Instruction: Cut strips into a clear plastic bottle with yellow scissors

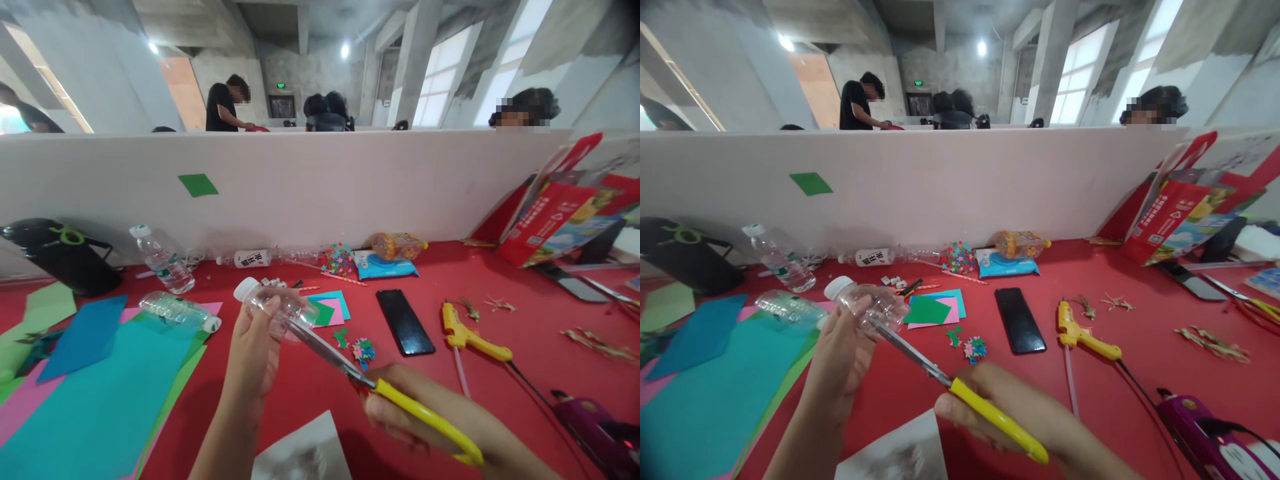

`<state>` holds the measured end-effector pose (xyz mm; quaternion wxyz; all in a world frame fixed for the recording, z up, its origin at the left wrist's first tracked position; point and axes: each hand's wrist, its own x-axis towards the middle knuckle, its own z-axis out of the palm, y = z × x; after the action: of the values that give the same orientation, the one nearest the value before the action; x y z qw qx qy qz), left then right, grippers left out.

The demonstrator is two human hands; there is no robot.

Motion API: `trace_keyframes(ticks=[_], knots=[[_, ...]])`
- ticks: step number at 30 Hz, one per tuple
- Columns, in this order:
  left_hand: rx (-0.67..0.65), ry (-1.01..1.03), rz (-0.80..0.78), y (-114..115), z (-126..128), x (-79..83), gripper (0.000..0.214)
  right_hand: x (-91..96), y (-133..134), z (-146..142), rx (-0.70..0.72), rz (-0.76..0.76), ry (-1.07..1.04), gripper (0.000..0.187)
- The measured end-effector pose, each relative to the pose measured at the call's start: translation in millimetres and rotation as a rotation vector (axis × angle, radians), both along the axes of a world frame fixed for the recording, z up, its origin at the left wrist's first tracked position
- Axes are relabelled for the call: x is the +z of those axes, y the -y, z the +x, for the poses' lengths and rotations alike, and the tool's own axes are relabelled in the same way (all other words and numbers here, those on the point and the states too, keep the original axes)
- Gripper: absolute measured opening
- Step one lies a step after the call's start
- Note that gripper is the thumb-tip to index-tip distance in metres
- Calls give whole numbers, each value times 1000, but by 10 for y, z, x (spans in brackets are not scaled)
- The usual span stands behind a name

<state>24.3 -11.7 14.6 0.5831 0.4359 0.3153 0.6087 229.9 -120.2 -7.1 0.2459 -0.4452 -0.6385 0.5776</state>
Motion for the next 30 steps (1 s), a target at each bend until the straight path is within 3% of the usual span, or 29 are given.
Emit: trace_keyframes(ticks=[16, 21, 27, 30], knots=[[-1, -14, 35, 10, -28, 5, 10, 48, 47, -3, -28, 23, 42, 49], [6, -29, 104, -8, -63, 3, 9, 153, 8, -22, 6, 108, 141, 51], [12, -35, 143, 9, -86, 65, 8, 80, -52, -35, 44, 203, 112, 58], [22, -77, 164, 33, -92, 103, 9, 131, -26, -30, 32, 212, 142, 60]])
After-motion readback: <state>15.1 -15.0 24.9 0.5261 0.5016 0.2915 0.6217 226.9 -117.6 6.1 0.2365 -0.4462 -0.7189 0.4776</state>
